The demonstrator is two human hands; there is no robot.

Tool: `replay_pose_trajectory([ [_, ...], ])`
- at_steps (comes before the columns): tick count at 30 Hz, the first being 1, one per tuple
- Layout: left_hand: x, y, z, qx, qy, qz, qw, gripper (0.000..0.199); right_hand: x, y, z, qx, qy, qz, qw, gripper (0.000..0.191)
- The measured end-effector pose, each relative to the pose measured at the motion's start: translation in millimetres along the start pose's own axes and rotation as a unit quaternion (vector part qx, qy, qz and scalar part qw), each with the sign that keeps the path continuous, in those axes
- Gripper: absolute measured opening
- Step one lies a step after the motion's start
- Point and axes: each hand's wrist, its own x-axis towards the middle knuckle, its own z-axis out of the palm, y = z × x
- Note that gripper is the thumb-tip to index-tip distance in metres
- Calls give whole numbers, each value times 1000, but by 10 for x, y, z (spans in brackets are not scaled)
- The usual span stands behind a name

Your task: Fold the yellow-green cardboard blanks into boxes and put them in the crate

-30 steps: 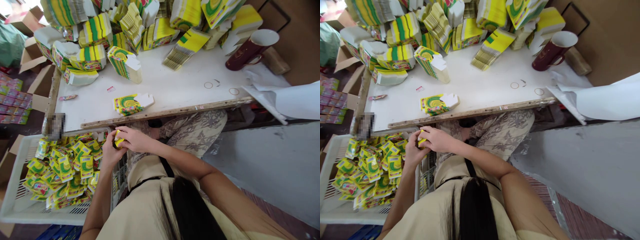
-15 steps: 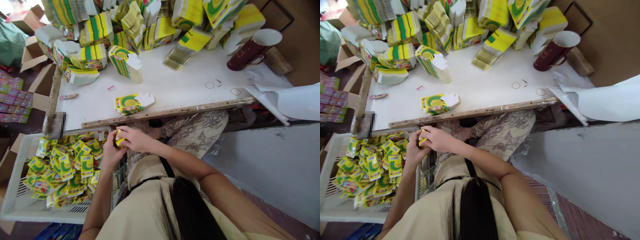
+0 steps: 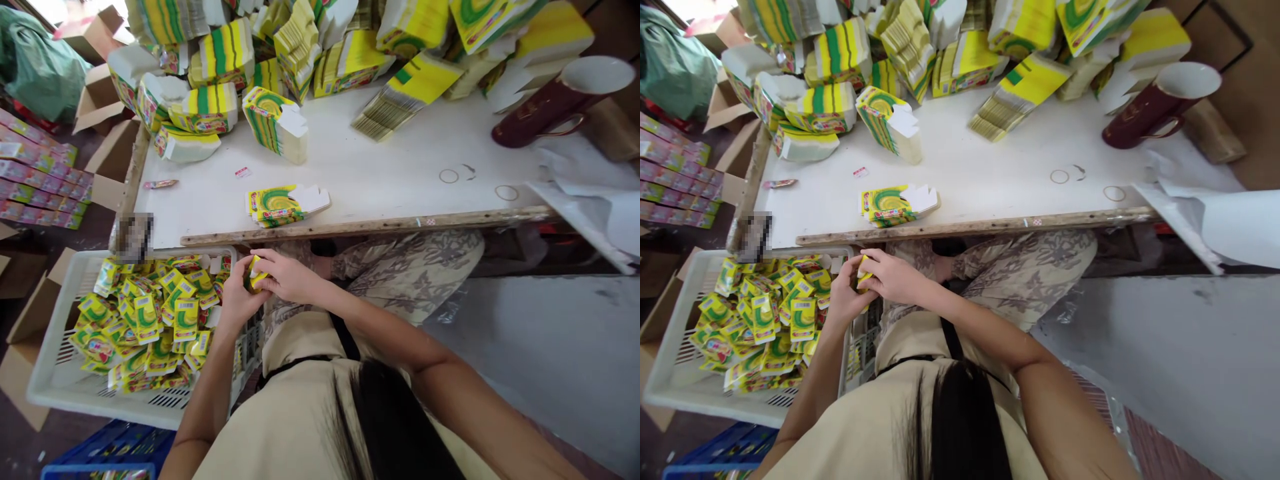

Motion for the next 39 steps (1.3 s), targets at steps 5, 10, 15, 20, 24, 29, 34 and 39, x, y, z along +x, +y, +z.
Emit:
replay_pose_trajectory([
  [5, -5, -32, -13, -22, -1, -10, 1000, 64, 6, -3, 7, -8, 6, -2, 1000, 6],
  [10, 7, 56, 15, -37, 20, -9, 999, 62, 4, -50, -34, 3, 7, -18, 1000, 10],
  [15, 39, 133, 50, -34, 18, 13, 999, 60, -31, -45, -97, 21, -3, -14, 1000, 13],
  [20, 58, 179, 37, 4, 32, -1, 999, 58, -35, -5, -89, 50, 6, -32, 998, 37],
  [24, 46, 186, 68, -1, 51, -12, 999, 59, -31, 23, -63, 70, 30, -52, 996, 50],
  [29, 6, 146, 137, -25, 47, -20, 998, 71, -99, 100, -46, 95, 68, -37, 992, 76],
  [34, -18, 168, 161, -7, 27, -6, 1000, 68, -188, 194, -45, 143, 97, 5, 985, 75],
  [39, 3, 233, 148, 10, 23, 17, 1000, 60, -216, 206, -67, 115, 120, -3, 986, 45],
])
